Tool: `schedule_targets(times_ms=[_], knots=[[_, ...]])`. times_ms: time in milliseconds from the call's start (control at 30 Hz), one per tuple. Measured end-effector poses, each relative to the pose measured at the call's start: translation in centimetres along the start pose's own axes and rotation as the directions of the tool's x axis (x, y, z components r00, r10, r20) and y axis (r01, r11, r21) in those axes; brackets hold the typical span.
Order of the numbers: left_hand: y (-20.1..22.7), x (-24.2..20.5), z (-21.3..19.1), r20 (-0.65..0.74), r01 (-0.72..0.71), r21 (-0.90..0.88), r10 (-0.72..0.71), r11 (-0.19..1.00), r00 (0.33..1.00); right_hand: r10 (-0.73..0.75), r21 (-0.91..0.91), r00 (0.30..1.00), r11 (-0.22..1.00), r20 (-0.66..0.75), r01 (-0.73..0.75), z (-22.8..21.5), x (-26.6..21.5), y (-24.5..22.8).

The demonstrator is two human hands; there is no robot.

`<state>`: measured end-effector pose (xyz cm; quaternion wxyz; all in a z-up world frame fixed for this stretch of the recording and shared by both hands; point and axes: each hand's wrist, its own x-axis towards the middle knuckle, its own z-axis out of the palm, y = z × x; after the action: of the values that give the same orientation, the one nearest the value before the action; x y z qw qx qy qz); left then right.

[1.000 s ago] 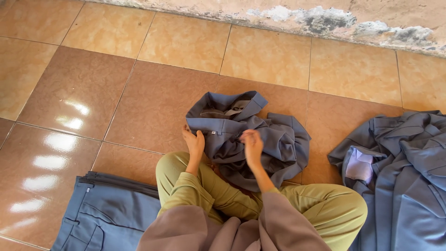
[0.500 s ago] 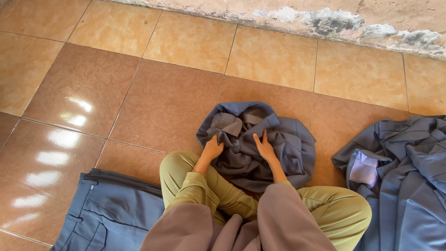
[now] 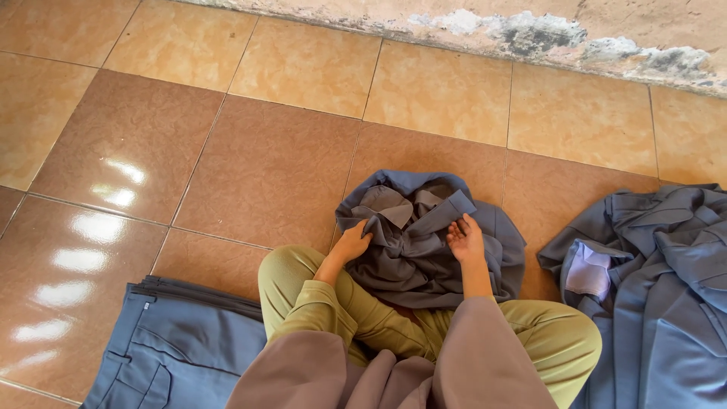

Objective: Folding trousers and stacking them on the floor.

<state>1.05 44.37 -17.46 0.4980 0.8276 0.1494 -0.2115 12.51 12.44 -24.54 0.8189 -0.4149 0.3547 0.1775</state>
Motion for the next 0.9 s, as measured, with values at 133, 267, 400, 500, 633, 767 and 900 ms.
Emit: schedule_targets(times_ms=[133, 267, 400, 500, 633, 767, 900], knots=[[2.2, -1.5, -1.2, -0.064, -0.022, -0.069, 0.018, 0.997, 0.998, -0.066, -0.109, 0.997, 0.992, 0.046, 0.07, 0.9, 1.9, 1.2], [0.3, 0.3, -1.4, -0.302, -0.05, -0.313, -0.049, 0.948, 0.952, -0.179, -0.435, 0.984, 0.886, -0.003, 0.16, 1.8, 5.9, 2.9], [3.1, -1.6, -3.2, -0.456, -0.347, -0.846, -0.213, 0.405, 0.864, -0.164, -0.333, 0.983, 0.934, -0.078, 0.13, 5.7, 3.6, 1.3], [3.7, -3.2, -4.8, -0.432, -0.402, -0.9, -0.226, 0.17, 0.873, -0.11, -0.1, 0.991, 0.99, -0.071, 0.102, 6.4, 3.8, -0.1], [3.8, -3.2, -4.2, -0.438, -0.423, -0.899, -0.223, 0.115, 0.871, 0.001, 0.015, 0.988, 1.0, -0.152, 0.001, 6.6, 3.2, -4.8], [2.8, -2.4, -3.9, -0.399, -0.389, -0.917, -0.198, 0.09, 0.895, -0.04, 0.115, 0.984, 0.991, -0.176, 0.061, 8.0, 1.4, -7.8], [-2.7, 1.2, -3.1, -0.3, -0.317, -0.947, -0.205, -0.056, 0.932, -0.325, -0.244, 0.942, 0.923, -0.085, 0.297, 6.2, 8.9, -7.5]])
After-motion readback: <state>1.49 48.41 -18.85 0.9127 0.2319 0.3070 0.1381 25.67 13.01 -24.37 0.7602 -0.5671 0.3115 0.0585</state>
